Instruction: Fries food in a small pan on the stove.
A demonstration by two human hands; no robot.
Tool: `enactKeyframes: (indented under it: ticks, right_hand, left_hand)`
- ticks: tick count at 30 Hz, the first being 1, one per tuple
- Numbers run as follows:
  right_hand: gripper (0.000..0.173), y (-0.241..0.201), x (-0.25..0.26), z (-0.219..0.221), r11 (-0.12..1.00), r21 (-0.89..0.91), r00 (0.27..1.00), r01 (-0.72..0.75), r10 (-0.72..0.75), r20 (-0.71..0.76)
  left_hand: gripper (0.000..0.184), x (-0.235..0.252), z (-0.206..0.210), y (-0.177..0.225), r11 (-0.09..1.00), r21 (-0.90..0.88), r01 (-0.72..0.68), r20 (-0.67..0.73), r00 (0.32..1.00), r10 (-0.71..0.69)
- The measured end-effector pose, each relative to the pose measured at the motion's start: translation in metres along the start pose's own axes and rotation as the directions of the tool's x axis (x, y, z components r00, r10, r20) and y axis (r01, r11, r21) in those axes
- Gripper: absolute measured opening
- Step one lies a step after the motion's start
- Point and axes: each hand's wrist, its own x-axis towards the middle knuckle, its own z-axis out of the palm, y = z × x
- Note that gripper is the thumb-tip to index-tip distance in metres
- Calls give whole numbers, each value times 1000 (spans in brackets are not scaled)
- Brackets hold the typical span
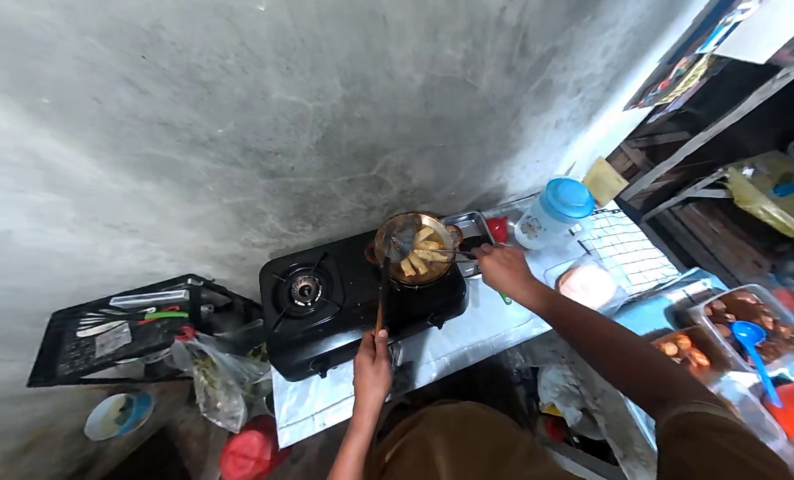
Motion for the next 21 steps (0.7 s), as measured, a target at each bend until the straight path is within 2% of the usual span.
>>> enactKeyframes:
  ticks: [5,10,15,21]
  right_hand:
    - [32,-8,1,35,998,-4,994,-63,63,-91]
    - [31,-5,11,61,999,-41,978,-21,12,-210]
    - [33,9,21,38,993,90,997,-80,80,1]
    - [25,9,22,-14,983,86,983,-160,150,105]
  left_hand:
    - [33,-3,3,3,999,43,-8,7,1000,7]
    - [34,-7,4,1,995,94,-17,20,1000,15]
    - [37,-9,3,0,992,127,-1,25,1000,-2]
    - [36,-11,0,-2,989,146,-6,12,1000,4]
